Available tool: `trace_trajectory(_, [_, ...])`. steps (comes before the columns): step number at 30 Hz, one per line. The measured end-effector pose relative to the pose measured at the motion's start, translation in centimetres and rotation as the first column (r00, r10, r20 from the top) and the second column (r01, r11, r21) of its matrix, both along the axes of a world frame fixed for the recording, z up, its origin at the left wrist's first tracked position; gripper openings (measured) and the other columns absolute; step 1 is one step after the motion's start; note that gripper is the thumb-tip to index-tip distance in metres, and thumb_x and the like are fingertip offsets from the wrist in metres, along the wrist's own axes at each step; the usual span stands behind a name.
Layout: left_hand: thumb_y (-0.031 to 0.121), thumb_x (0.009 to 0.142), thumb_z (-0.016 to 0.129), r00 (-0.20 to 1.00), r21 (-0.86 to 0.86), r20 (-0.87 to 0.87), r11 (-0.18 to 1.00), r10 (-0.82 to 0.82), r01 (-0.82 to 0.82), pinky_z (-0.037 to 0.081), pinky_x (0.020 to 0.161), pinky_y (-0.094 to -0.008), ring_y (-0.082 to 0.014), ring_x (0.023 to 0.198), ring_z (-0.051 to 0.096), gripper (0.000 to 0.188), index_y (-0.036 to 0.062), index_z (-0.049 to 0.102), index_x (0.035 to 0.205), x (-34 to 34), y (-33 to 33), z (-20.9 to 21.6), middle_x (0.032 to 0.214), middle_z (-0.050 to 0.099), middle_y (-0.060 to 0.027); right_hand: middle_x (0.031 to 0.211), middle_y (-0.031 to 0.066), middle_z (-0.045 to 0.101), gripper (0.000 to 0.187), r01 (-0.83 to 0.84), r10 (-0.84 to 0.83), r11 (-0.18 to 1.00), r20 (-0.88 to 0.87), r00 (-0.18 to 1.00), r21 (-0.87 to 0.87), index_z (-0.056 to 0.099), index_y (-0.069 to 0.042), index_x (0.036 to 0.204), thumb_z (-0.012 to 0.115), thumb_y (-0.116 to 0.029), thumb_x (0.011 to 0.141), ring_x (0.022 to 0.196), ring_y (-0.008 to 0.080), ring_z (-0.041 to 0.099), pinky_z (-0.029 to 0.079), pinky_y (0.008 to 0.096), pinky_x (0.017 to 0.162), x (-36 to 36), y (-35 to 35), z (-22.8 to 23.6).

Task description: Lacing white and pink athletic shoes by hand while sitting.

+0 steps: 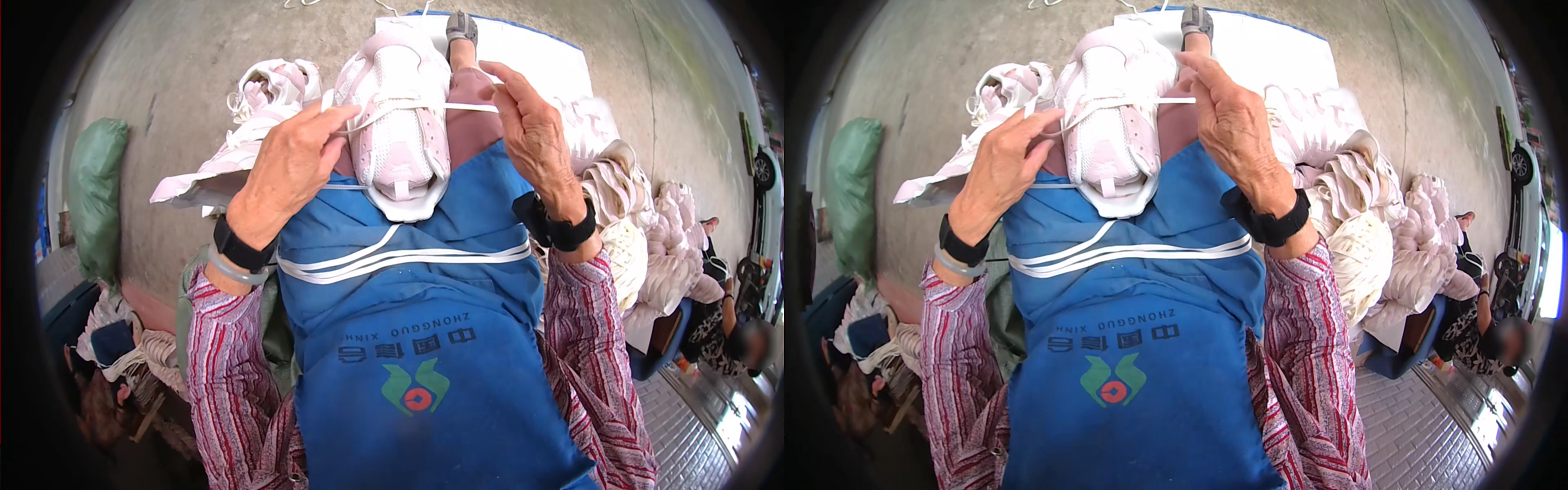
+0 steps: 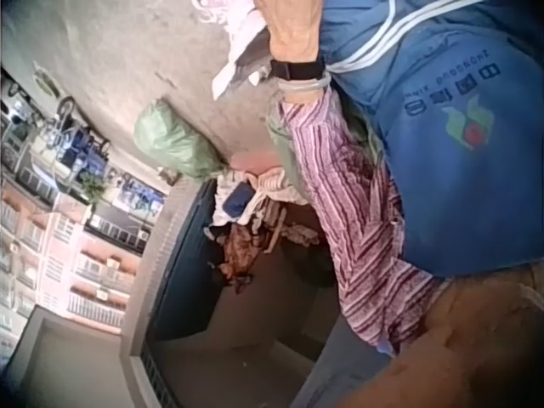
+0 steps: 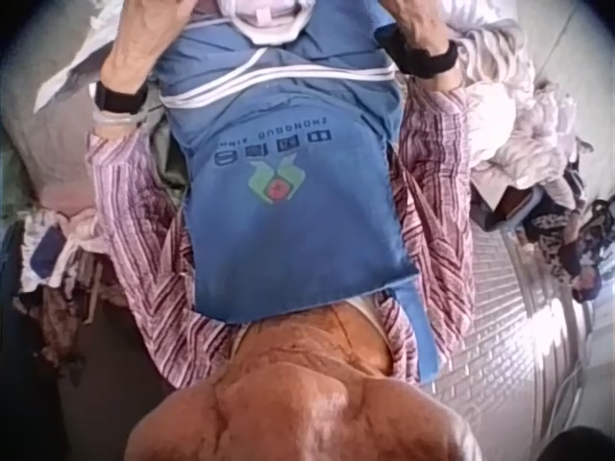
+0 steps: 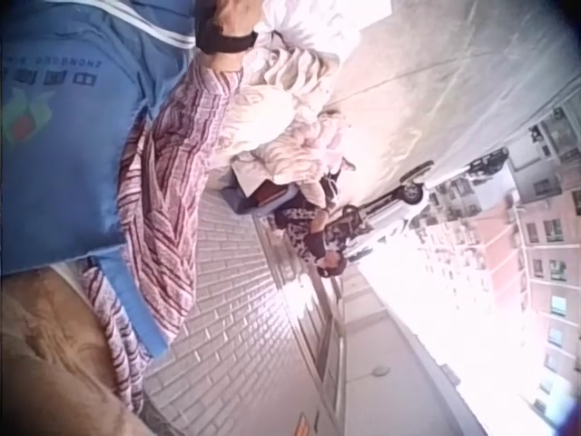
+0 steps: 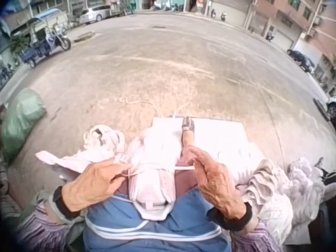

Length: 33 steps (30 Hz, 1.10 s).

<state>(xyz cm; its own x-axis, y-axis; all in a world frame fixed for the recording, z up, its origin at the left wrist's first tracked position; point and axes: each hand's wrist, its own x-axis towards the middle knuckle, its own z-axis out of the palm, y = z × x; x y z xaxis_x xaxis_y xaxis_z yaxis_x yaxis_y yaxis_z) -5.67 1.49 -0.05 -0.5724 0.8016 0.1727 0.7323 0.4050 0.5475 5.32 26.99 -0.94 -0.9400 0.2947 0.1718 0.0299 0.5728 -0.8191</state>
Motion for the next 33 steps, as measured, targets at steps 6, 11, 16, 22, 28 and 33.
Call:
trace_trajectory(6, [0.001, 0.088, 0.054, 0.995, 0.095, 0.067, 0.992, 0.075, -0.081, 0.05, 0.069, -0.0365, -0.0331, 0.08, 0.064, 0.028, 0.0033, 0.058, 0.115, 1.7, -0.6, 1.4, 0.091, 0.064, -0.0156, 0.075, 0.0044, 0.065, 0.013, -0.141, 0.143, 0.99, 0.221, 0.965, -0.024, 0.062, -0.006, 0.102, 0.054, -0.008, 0.092, 0.061, 0.0122, 0.061, 0.05, 0.0247, 0.058, 0.7, -1.4, -1.1])
trace_trajectory(11, [0.004, 0.094, 0.047, 0.976, -0.157, 0.155, 0.979, 0.154, -0.129, 0.048, 0.063, -0.0381, -0.0302, 0.072, 0.063, 0.019, 0.0032, 0.053, 0.111, 3.1, 0.4, 1.1, 0.079, 0.064, -0.0149, 0.068, 0.0036, 0.062, 0.01, -0.146, 0.146, 0.989, 0.139, 0.98, -0.011, 0.063, -0.005, 0.095, 0.055, -0.01, 0.091, 0.057, 0.0106, 0.06, 0.048, 0.025, 0.052, -0.2, -2.2, -1.9])
trace_trajectory(16, [0.007, 0.093, 0.052, 0.941, -0.105, 0.32, 0.991, 0.112, -0.082, 0.047, 0.058, -0.0321, -0.0185, 0.066, 0.062, 0.014, 0.0015, 0.053, 0.105, 2.4, 0.5, 0.8, 0.074, 0.062, -0.0096, 0.074, 0.0158, 0.065, 0.011, -0.099, 0.097, 0.995, 0.111, 0.989, 0.019, 0.064, 0.0, 0.087, 0.057, -0.008, 0.085, 0.069, 0.0318, 0.065, 0.051, 0.0374, 0.063, -1.2, -2.8, -1.7])
trace_trajectory(22, [0.009, 0.091, 0.058, 0.628, -0.107, 0.732, 0.955, 0.263, -0.275, 0.048, 0.059, -0.0236, -0.0088, 0.067, 0.06, 0.011, -0.0006, 0.057, 0.096, 2.3, 0.1, 0.3, 0.077, 0.061, -0.0028, 0.082, 0.0187, 0.065, 0.011, -0.112, 0.11, 0.993, 0.064, 0.992, 0.026, 0.064, 0.002, 0.085, 0.058, -0.007, 0.082, 0.077, 0.0333, 0.063, 0.05, 0.0378, 0.07, -1.7, -3.0, -1.9])
trace_trajectory(28, [0.007, 0.092, 0.054, 0.623, -0.124, 0.736, 0.958, 0.265, -0.26, 0.05, 0.061, -0.0227, -0.0105, 0.066, 0.06, 0.009, -0.0012, 0.055, 0.096, 1.5, 0.1, 0.2, 0.08, 0.061, -0.0056, 0.081, 0.0189, 0.064, 0.012, -0.174, 0.161, 0.948, 0.072, 0.984, 0.267, 0.061, 0.002, 0.076, 0.056, -0.007, 0.082, 0.074, 0.0342, 0.064, 0.051, 0.0404, 0.068, -2.5, -2.8, -1.7])
trace_trajectory(33, [0.013, 0.093, 0.052, 0.64, -0.36, 0.66, 0.913, 0.394, -0.191, 0.046, 0.06, -0.0245, -0.011, 0.067, 0.057, 0.014, -0.0005, 0.054, 0.093, 1.0, 0.2, 0.8, 0.076, 0.058, -0.0065, 0.078, 0.0186, 0.064, 0.011, -0.27, 0.242, 0.868, 0.119, 0.963, 0.416, 0.061, 0.001, 0.076, 0.057, -0.009, 0.081, 0.068, 0.0349, 0.063, 0.05, 0.0422, 0.063, -3.5, -3.0, -1.3])
